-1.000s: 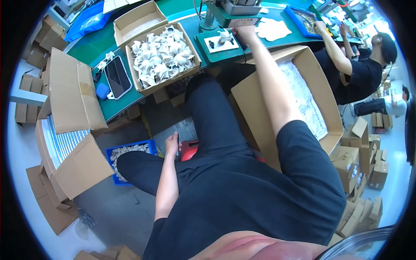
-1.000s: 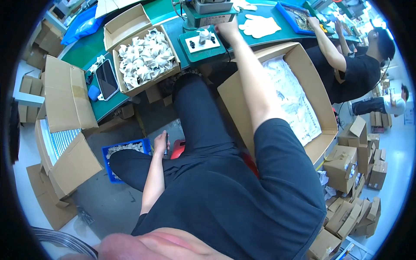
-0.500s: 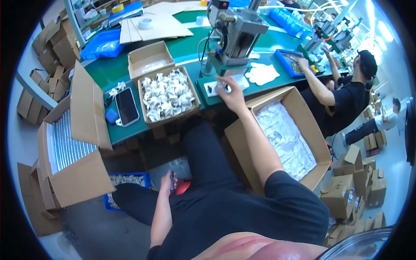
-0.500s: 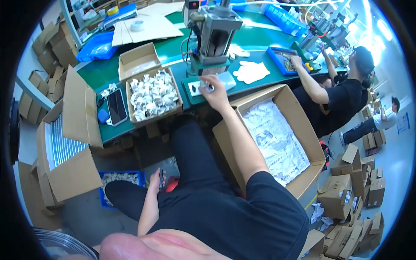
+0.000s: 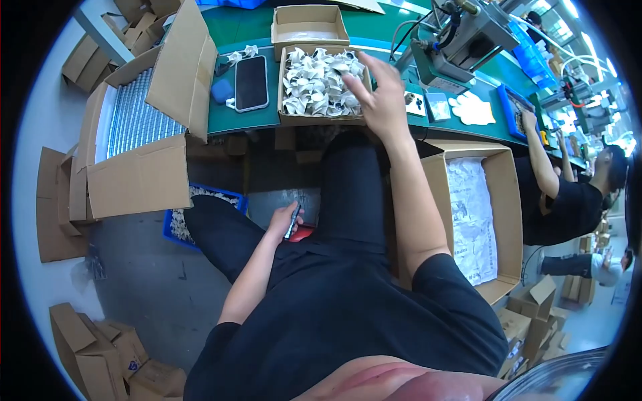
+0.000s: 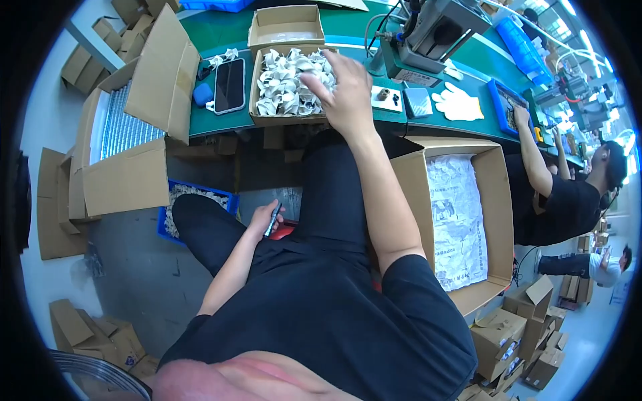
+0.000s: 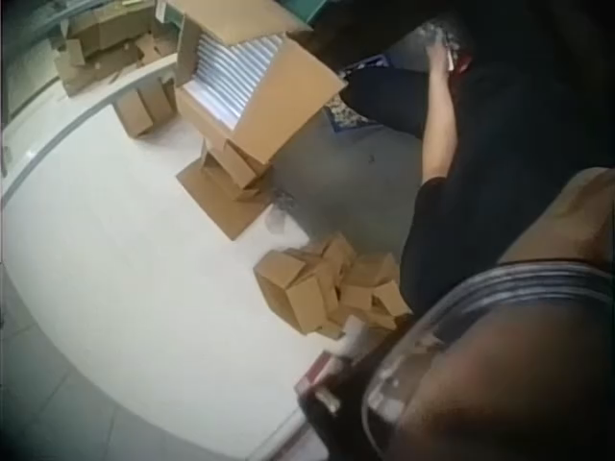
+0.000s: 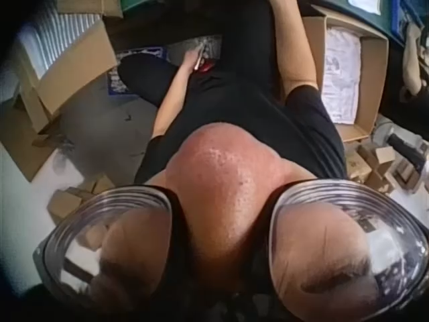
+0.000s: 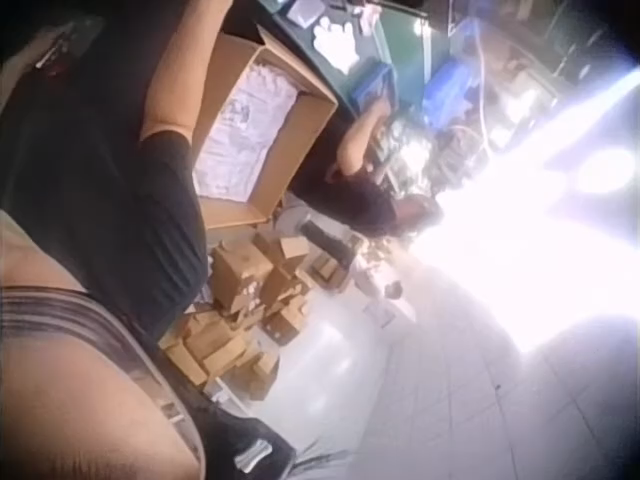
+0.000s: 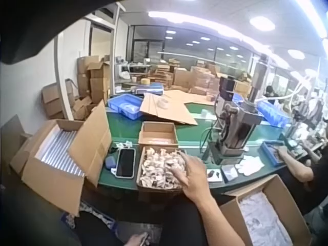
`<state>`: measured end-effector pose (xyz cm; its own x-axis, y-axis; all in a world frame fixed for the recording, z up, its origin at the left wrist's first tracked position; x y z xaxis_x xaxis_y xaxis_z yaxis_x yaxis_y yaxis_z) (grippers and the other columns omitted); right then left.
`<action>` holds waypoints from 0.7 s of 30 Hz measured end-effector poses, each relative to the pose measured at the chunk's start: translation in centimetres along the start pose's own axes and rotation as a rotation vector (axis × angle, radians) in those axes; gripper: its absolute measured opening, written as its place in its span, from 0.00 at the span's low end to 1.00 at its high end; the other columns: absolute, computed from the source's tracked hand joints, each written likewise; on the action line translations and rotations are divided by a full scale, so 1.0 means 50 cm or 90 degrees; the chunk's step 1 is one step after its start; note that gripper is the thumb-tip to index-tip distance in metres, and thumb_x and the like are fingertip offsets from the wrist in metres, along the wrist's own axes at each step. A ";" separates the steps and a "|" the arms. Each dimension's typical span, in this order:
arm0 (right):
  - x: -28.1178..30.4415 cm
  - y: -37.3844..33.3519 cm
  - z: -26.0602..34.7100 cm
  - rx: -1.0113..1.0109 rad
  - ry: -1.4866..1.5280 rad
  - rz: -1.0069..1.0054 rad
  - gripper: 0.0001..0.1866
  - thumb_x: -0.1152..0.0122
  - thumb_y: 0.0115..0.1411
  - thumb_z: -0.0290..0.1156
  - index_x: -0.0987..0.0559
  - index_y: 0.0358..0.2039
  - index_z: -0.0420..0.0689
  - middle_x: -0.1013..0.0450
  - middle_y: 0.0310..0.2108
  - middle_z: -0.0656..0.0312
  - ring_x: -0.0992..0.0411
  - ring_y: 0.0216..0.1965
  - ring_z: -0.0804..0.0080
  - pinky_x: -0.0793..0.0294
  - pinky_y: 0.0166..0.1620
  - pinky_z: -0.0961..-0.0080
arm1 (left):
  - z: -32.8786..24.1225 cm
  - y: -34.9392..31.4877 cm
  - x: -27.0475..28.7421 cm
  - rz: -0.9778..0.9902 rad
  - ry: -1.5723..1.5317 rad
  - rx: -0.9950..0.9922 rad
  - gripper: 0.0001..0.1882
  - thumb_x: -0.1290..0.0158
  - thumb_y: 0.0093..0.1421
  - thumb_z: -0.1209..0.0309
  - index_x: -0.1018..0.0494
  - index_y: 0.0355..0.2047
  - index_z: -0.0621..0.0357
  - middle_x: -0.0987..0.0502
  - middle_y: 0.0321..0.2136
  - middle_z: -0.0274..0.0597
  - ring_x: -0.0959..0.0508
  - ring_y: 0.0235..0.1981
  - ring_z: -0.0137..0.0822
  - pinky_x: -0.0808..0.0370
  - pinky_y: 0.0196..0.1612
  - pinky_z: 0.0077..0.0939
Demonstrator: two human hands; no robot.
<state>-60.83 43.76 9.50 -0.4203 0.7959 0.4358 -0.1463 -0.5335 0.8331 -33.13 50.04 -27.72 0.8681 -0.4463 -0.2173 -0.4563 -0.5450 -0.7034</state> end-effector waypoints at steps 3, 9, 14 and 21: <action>-0.003 0.006 0.027 0.058 -0.014 0.032 0.15 0.32 0.59 0.27 0.18 0.47 0.40 0.23 0.40 0.55 0.23 0.44 0.61 0.24 0.48 0.70 | -0.037 -0.036 -0.026 0.059 -0.057 -0.013 0.24 0.56 0.73 0.53 0.24 0.41 0.64 0.23 0.19 0.38 0.29 0.13 0.26 0.33 0.16 0.21; -0.018 -0.208 0.086 -0.164 0.351 0.484 0.13 0.34 0.60 0.26 0.18 0.47 0.41 0.23 0.38 0.56 0.23 0.40 0.67 0.24 0.45 0.72 | -0.208 -0.166 -0.109 0.322 -0.151 -0.149 0.23 0.57 0.75 0.54 0.24 0.40 0.65 0.22 0.20 0.40 0.28 0.13 0.25 0.32 0.18 0.17; -0.004 -0.277 0.091 -0.244 0.486 0.628 0.12 0.34 0.61 0.26 0.18 0.45 0.40 0.23 0.38 0.57 0.24 0.38 0.70 0.24 0.44 0.72 | -0.303 -0.206 -0.160 0.395 0.002 -0.201 0.25 0.58 0.75 0.53 0.25 0.41 0.68 0.22 0.19 0.44 0.29 0.12 0.25 0.32 0.18 0.16; 0.029 -0.241 0.035 -0.358 0.523 0.511 0.09 0.34 0.62 0.28 0.18 0.41 0.38 0.23 0.37 0.60 0.24 0.39 0.75 0.24 0.43 0.75 | -0.320 -0.214 -0.192 0.433 -0.077 -0.230 0.24 0.57 0.75 0.55 0.25 0.41 0.67 0.22 0.20 0.45 0.29 0.13 0.24 0.33 0.19 0.14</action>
<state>-58.09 51.83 0.68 -0.9643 -0.1073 0.2420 0.1323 -0.9871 0.0897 -39.68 48.79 -7.28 0.3799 -0.6961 -0.6092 -0.9136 -0.3855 -0.1293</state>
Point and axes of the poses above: each hand's wrist, its own y-axis towards the middle knuckle, its own x-axis out of the back of the hand, z = x × y, the point moved 5 cm from there along y, towards the middle knuckle
